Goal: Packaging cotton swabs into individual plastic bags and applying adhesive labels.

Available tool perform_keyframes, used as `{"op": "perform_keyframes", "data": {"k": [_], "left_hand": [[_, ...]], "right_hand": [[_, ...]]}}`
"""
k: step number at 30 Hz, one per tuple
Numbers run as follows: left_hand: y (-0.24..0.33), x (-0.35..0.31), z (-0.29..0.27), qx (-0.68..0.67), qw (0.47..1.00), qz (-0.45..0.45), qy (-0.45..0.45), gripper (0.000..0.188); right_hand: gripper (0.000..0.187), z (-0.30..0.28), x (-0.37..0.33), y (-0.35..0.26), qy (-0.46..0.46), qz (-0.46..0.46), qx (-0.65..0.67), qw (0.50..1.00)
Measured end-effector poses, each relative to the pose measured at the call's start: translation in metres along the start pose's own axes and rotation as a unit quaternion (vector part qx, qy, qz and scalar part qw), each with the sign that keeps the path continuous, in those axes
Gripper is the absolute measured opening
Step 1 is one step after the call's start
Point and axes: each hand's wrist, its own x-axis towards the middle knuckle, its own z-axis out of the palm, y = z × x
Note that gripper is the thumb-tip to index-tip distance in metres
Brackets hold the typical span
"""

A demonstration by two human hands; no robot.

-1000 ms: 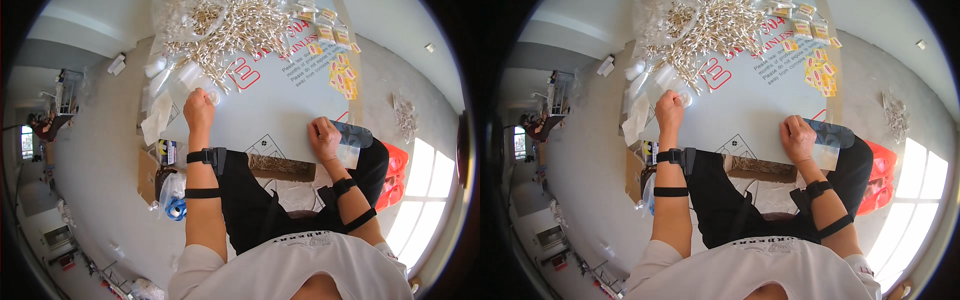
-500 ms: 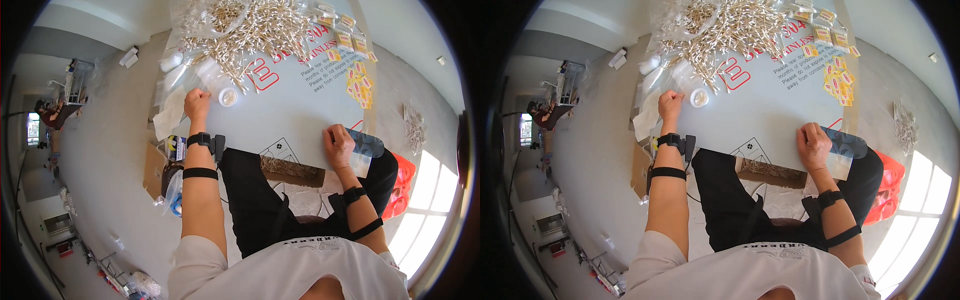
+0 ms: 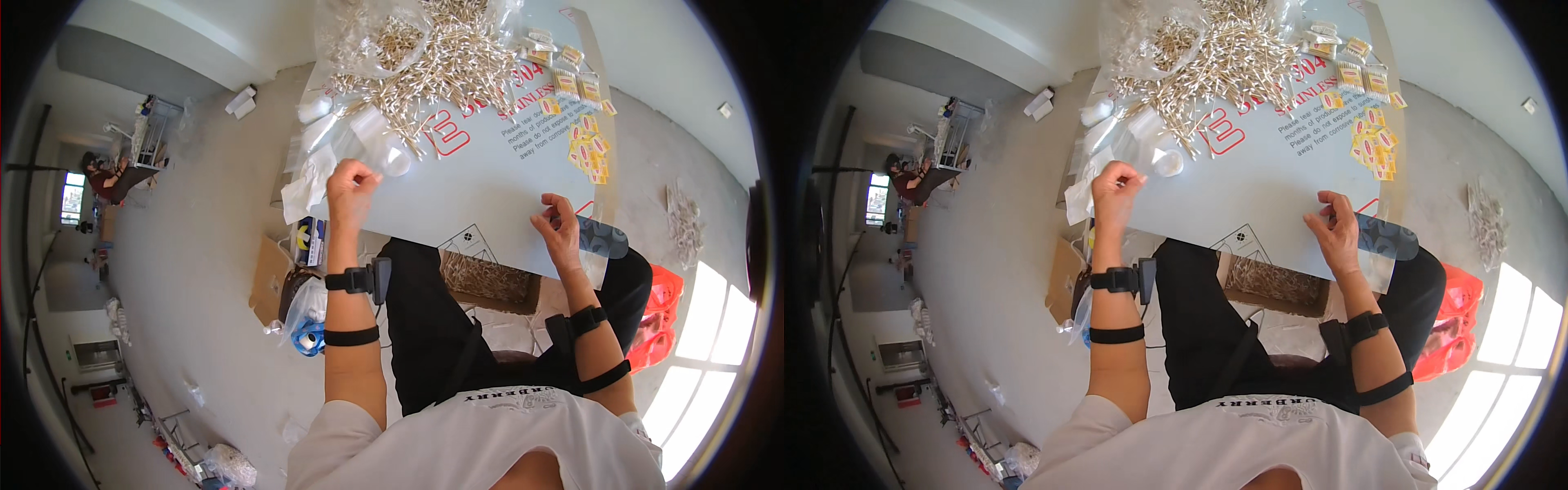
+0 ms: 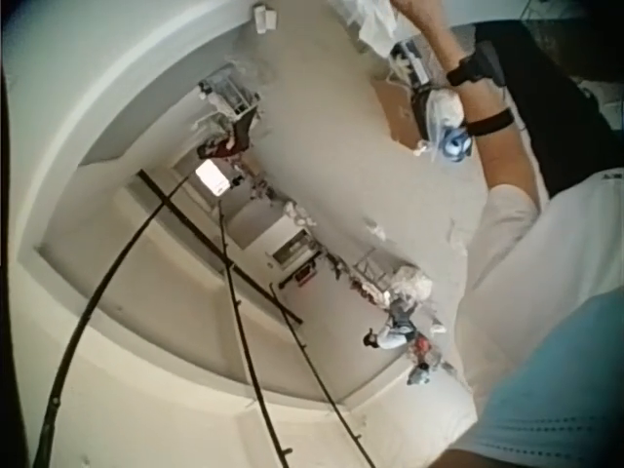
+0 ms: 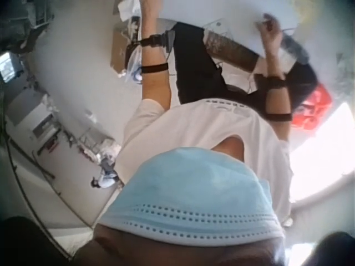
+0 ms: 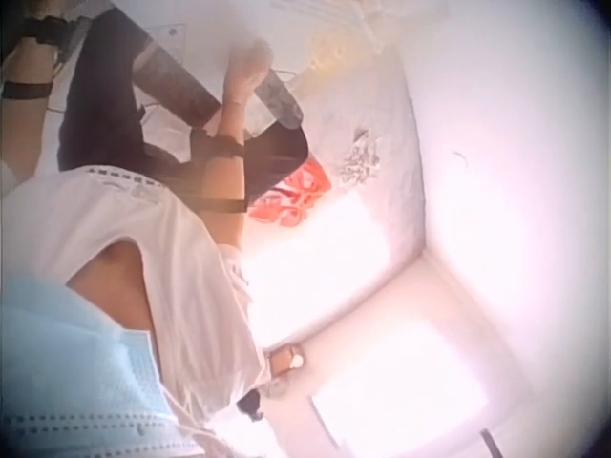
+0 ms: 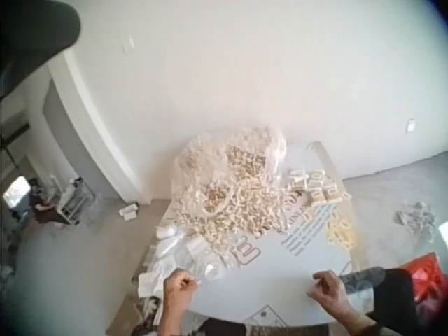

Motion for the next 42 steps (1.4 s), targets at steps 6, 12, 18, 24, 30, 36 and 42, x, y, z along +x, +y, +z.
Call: {"op": "perform_keyframes", "data": {"k": [6,12,18,24,30,36,42], "left_hand": [[0.092,-0.098,0.099,-0.084,0.981,0.129,-0.116,0.021],[0.133,-0.146,0.119,-0.199,0.967,-0.068,-0.141,0.017],[0.131,-0.157,0.123,-0.187,0.946,-0.113,-0.238,0.016],[0.143,-0.158,0.133,-0.193,0.940,-0.102,-0.264,0.017],[0.151,-0.167,0.182,-0.148,0.961,-0.098,-0.211,0.019],[0.153,-0.179,0.221,-0.156,0.961,-0.084,-0.210,0.016],[0.154,-0.184,0.236,-0.166,0.949,-0.086,-0.252,0.016]], "right_hand": [[0.037,0.004,-0.030,-0.065,-0.197,0.007,0.262,0.945],[0.013,-0.034,-0.066,-0.033,-0.235,0.106,0.282,0.924],[0.012,-0.062,-0.072,-0.056,-0.335,0.099,0.270,0.897],[0.005,-0.089,-0.072,-0.015,-0.353,0.140,0.241,0.893],[0.010,-0.091,-0.083,-0.029,-0.038,-0.034,0.099,0.994],[0.017,-0.097,-0.097,-0.019,-0.102,0.162,0.298,0.935],[0.017,-0.110,-0.096,0.005,-0.099,0.187,0.329,0.920]]}}
